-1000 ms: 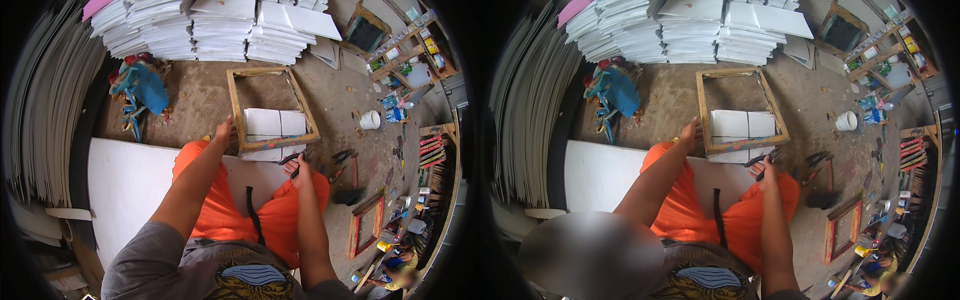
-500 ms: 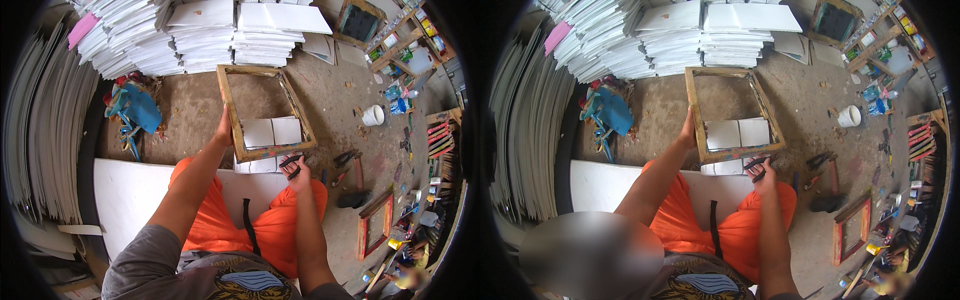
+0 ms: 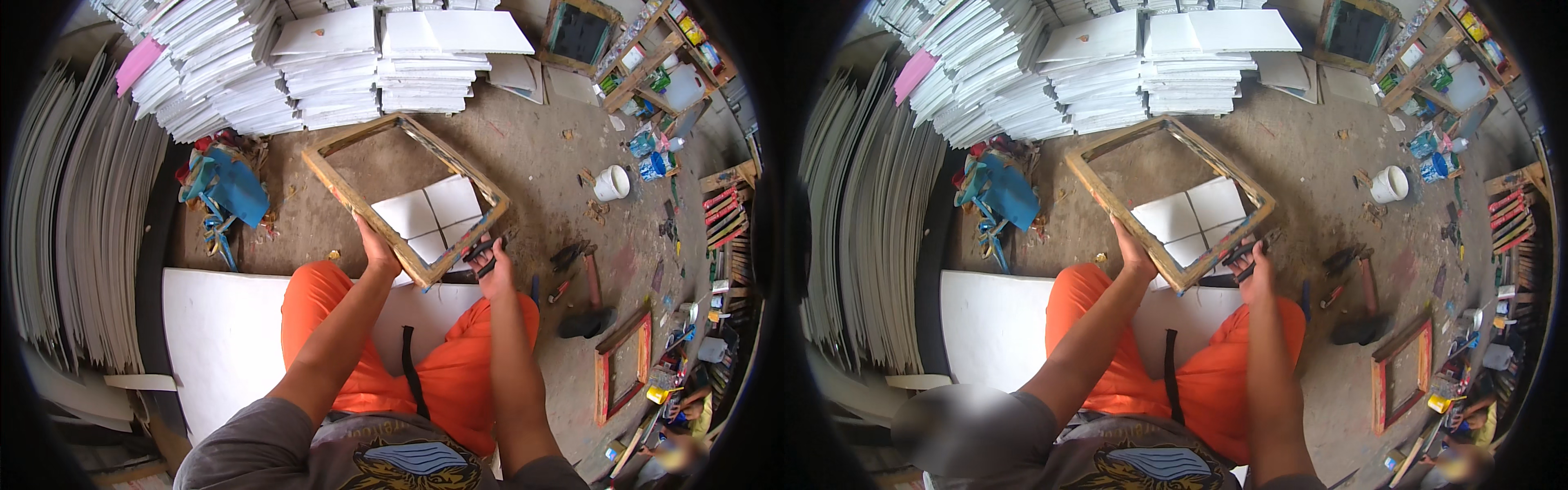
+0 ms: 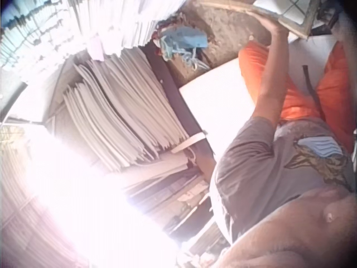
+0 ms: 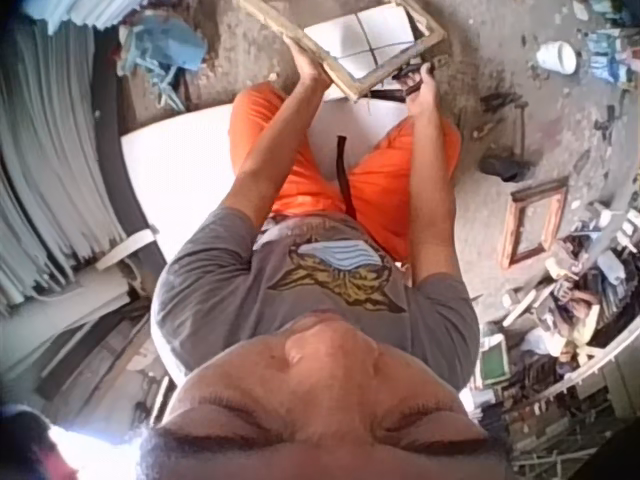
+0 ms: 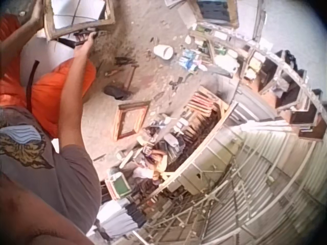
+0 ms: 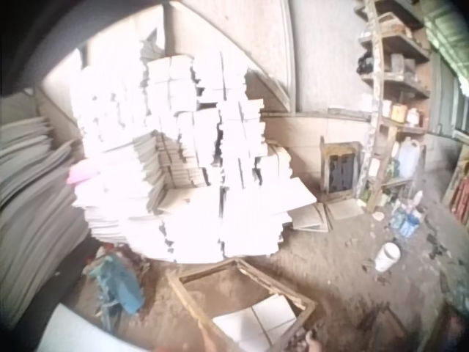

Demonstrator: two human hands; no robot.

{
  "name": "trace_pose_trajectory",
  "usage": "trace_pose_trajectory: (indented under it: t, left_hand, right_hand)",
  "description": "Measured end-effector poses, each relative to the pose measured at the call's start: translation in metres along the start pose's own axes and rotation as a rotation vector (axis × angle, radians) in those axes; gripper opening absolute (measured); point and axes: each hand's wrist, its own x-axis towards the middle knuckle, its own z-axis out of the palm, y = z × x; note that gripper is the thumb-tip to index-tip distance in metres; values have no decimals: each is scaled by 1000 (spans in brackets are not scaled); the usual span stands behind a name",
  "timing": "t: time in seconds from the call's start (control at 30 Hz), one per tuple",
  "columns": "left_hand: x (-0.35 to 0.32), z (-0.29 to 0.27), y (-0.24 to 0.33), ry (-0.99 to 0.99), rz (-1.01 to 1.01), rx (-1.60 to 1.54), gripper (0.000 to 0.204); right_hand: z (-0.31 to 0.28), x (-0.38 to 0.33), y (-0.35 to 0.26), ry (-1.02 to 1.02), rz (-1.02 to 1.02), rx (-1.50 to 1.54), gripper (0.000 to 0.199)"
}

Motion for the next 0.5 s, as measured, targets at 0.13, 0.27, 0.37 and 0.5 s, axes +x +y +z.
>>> trace_pose_trajectory:
  t: [0.13,0.27,0.37,0.5]
  left_hand:
    - [-4,1,-11,-30,142,-158,85]
    - [5,-1,-14,-9,191,-276,85]
    - [24,-21,-26,73,189,-250,88]
    - [35,-45,-45,115,103,-156,98]
  right_hand:
    - [15,0,-21,50,-66,-204,57]
    - [23,-39,-33,48,-31,-397,52]
    - [26,-78,-22,-87,94,-452,52]
    - [31,-109,17,-196,257,-475,47]
